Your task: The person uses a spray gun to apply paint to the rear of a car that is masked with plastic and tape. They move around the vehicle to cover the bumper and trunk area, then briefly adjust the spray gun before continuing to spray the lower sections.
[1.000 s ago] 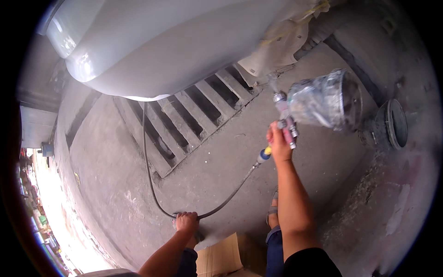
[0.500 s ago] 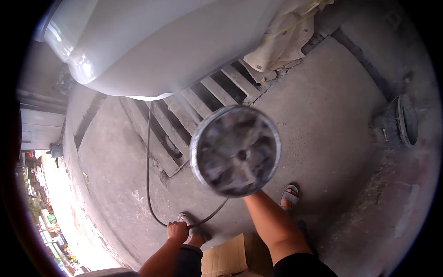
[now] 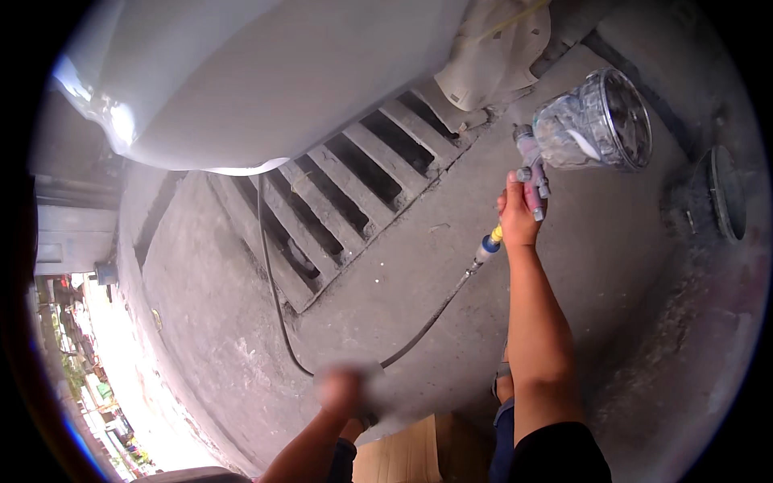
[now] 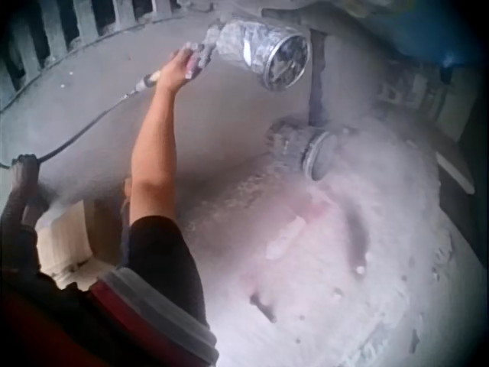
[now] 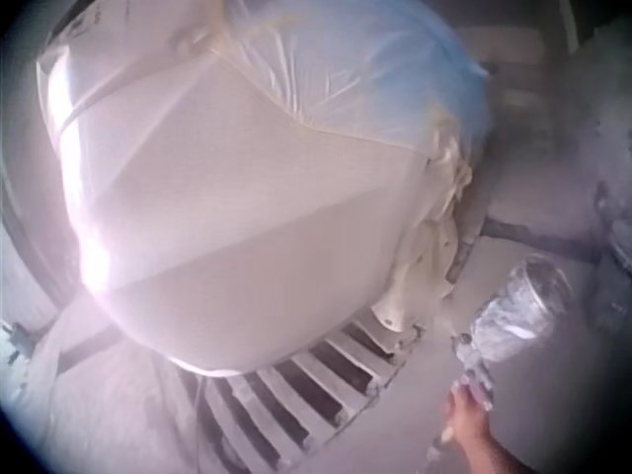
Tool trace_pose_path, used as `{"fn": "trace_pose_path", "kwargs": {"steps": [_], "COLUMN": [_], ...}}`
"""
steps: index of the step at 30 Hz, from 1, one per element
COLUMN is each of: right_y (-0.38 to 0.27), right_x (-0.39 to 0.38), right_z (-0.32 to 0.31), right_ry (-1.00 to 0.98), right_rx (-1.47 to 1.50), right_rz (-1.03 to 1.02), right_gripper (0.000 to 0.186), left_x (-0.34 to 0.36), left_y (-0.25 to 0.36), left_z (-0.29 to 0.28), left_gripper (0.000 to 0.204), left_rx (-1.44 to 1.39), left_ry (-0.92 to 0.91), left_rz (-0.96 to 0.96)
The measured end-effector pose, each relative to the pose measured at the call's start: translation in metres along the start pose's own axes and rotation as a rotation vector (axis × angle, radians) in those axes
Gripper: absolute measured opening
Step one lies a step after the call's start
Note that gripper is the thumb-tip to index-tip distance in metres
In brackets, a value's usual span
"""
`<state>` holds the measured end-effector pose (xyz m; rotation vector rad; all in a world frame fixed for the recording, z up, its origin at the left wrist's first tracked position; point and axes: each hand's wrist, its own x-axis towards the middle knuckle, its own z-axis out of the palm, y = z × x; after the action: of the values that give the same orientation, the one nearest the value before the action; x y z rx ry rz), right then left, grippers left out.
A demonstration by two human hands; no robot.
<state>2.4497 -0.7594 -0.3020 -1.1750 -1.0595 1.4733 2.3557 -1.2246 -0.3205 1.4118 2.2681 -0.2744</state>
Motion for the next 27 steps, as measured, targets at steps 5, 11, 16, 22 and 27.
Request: {"fn": "trace_pose_path", "kwargs": {"steps": [5,11,16,22,27], "right_y": [0.029,0.071,0.071,0.091,0.065], "right_x": [-0.03,-0.135,-0.17,-0.068,0.01], "right_z": [0.031,0.068,0.094,0.052,0.014], "right_ry": [-0.035,-0.506,-0.767,-0.435,-0.017], "right_rx": [0.087,-0.038,0.063,0.252,0.308], "right_rz": [0.066,-0.003,0.094,0.258,0.133], "right_gripper": [0.016,0.019,0.02,0.02,0.024], "left_x": [-0.026,-0.097,-0.123,-0.052,-0.007], "left_y": [-0.027,-0.091,-0.12,-0.073,-0.043], "left_z": [0.006,-0.023,-0.02,-0.029,0.009], "left_gripper": [0.011,0.01,0.01,0.014,0.014], "left_rx": [0.132,0.122,0.167,0.397,0.157], "left_ry": [-0.111,-0.154,-0.163,0.077,0.312], "left_rz": [-0.064,-0.188,-0.317,0.09,0.137]}}
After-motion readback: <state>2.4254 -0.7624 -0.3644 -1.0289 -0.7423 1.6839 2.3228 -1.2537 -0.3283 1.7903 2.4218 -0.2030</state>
